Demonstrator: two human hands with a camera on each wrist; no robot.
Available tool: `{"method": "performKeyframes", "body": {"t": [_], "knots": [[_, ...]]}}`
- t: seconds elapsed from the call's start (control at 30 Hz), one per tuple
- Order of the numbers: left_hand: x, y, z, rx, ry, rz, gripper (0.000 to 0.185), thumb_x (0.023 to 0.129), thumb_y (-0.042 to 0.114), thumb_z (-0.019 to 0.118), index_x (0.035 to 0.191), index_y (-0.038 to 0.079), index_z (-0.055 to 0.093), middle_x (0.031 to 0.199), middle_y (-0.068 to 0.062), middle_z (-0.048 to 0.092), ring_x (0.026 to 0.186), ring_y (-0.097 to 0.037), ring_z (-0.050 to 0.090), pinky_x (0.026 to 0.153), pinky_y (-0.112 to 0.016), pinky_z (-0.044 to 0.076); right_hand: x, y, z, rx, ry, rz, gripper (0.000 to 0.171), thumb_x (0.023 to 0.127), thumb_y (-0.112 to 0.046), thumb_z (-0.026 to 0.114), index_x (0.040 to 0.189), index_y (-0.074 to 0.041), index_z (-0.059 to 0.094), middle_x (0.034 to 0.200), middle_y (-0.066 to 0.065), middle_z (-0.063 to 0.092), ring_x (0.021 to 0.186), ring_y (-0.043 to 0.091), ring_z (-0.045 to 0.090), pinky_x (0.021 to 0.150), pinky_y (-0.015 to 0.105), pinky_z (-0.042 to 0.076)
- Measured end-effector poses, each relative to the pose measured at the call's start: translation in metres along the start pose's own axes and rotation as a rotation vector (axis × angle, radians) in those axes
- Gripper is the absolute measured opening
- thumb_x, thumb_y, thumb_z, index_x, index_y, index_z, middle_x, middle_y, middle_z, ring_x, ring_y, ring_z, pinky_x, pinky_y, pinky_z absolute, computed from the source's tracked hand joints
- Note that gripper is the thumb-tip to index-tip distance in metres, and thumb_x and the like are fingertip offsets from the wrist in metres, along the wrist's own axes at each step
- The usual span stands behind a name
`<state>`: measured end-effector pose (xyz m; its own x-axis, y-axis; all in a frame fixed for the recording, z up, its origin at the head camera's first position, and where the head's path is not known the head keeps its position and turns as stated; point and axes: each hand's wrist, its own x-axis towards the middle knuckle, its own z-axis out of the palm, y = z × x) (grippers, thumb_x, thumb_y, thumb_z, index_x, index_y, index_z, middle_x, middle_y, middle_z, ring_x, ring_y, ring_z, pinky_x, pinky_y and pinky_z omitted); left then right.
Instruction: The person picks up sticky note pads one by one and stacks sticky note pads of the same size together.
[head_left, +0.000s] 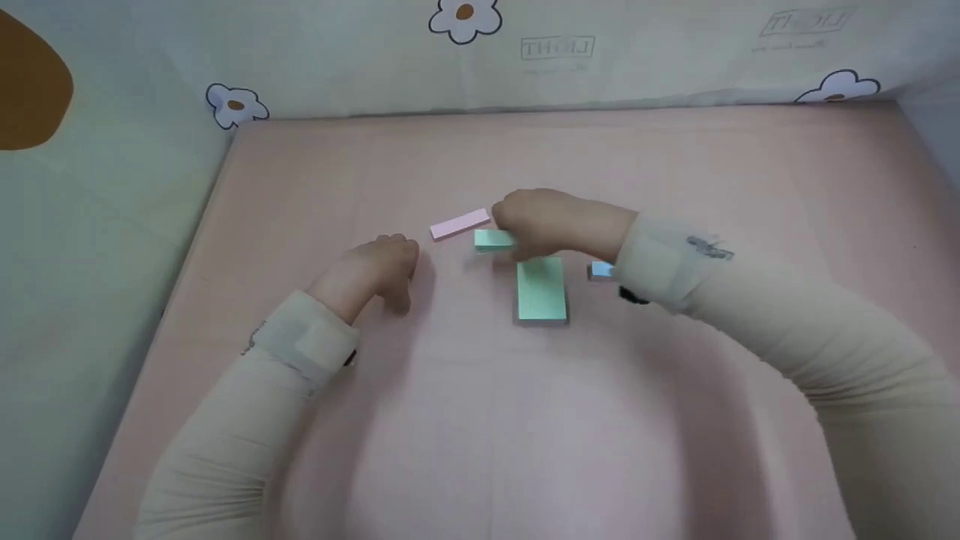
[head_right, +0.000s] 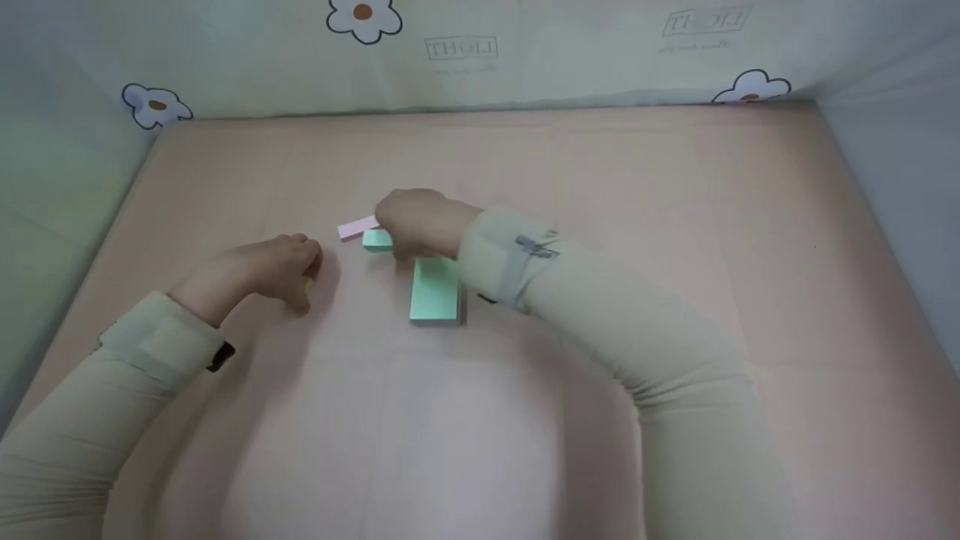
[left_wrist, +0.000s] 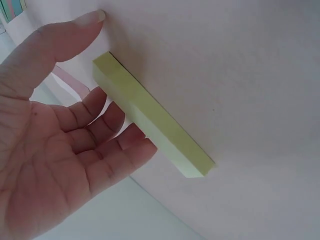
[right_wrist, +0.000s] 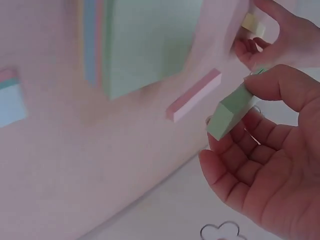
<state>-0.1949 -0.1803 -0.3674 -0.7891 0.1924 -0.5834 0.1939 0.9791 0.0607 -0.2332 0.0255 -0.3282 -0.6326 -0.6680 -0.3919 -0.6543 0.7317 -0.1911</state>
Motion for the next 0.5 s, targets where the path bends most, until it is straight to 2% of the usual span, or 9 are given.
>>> {"method": "performKeyframes", "body": {"t": [0.1,0.23,0.37,0.5], "knots": [[-0.002,-0.001,-0.001,-0.001,0.011,0.025,0.037,0.07,0.009,0.07,0.1,0.001,0.051,0.096,-0.013,0.049,0.088,-0.027,0.044,0.072,-0.037,0.04,-0.028,0.028,0.0,0.05,0.059,0.031,0.025,0.081,-0.015,0.063,0.101,0.001,0.059,0.092,0.012,0.06,0.081,0.023,0.052,0.076,0.036,0.047],[-0.004,-0.003,0.0,0.012,0.032,0.06,0.035,0.071,0.009,0.067,0.1,0.0,0.05,0.094,-0.013,0.048,0.085,-0.026,0.043,0.07,-0.036,0.039,-0.058,0.063,0.014,0.093,0.178,0.033,0.028,0.079,-0.012,0.064,0.103,0.004,0.061,0.089,0.013,0.06,0.075,0.023,0.052,0.073,0.037,0.046],[-0.01,-0.001,0.003,0.015,0.052,0.097,0.032,0.072,0.01,0.064,0.098,0.0,0.05,0.088,-0.011,0.046,0.078,-0.025,0.044,0.066,-0.034,0.038,-0.078,0.087,0.036,0.122,0.31,-0.046,0.035,0.079,-0.012,0.066,0.107,0.008,0.06,0.083,0.013,0.057,0.07,0.022,0.049,0.069,0.036,0.045],[-0.016,0.007,0.005,0.018,0.105,0.169,0.033,0.072,0.013,0.065,0.098,-0.001,0.051,0.086,-0.01,0.046,0.077,-0.024,0.044,0.068,-0.034,0.039,-0.091,0.101,0.056,0.126,0.369,-0.113,0.026,0.077,0.0,0.062,0.101,0.007,0.062,0.084,0.012,0.057,0.071,0.02,0.05,0.067,0.034,0.044]]}}
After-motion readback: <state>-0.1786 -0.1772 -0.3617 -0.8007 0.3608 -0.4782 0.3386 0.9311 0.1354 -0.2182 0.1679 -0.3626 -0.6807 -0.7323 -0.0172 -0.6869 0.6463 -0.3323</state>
